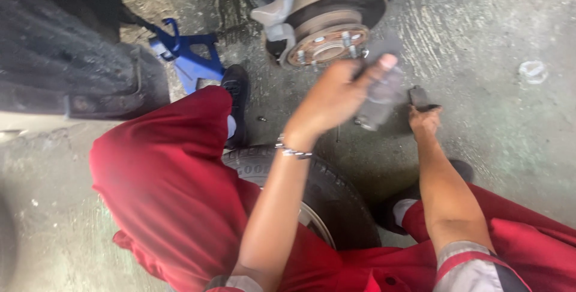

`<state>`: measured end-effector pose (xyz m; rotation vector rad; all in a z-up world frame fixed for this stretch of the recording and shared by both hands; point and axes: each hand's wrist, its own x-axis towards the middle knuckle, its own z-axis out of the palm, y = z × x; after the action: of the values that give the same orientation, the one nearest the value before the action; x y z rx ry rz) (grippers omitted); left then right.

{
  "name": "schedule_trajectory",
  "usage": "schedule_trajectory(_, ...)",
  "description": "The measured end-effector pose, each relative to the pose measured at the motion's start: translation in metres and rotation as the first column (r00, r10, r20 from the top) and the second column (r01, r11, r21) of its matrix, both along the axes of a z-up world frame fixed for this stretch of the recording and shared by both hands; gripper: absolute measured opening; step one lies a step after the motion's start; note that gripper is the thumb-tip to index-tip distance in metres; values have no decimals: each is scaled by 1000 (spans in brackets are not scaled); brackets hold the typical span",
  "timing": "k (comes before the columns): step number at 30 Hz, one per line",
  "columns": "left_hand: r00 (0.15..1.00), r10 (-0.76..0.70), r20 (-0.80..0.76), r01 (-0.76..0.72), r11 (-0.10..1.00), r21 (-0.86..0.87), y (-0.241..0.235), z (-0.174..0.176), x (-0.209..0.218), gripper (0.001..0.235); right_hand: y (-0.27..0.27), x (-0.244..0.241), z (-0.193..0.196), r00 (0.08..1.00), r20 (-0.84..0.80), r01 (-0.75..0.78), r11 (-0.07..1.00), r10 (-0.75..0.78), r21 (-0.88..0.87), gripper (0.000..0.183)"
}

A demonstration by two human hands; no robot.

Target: The person sits on the ground next to a car's wheel well and works on the brake assembly. They remove the brake pads from the caliper, place them on the ground, and then reinsert them into the caliper.

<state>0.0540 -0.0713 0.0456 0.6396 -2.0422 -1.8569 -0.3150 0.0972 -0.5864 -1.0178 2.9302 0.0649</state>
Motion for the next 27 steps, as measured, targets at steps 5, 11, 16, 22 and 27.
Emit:
schedule_trajectory(5, 987, -99, 128, 105, 994, -37, 43, -81, -45, 68, -24, 98, 169, 900, -299, 9, 670, 319, 742, 73)
schedule_trajectory(11, 943, -117, 311, 210, 935, -285, 81, -129, -64, 70, -60, 224, 364, 537, -144, 645, -295, 831, 705, 68)
schedule_trajectory(16, 938, -36, 346, 124, 963, -237, 81, -219, -73, 72, -50, 210, 339, 198, 30, 914, -196, 980, 355, 64)
schedule_trajectory(22, 913, 96, 396, -32, 986, -164, 63, -283, -65, 70, -66, 204, 346, -290, 346, 953, 301, 892, 21, 55)
schedule_trajectory(27, 861, 209, 463, -104, 965, -243, 51, -303, -70, 61, -82, 188, 344, -460, 652, 707, 692, 603, -142, 50)
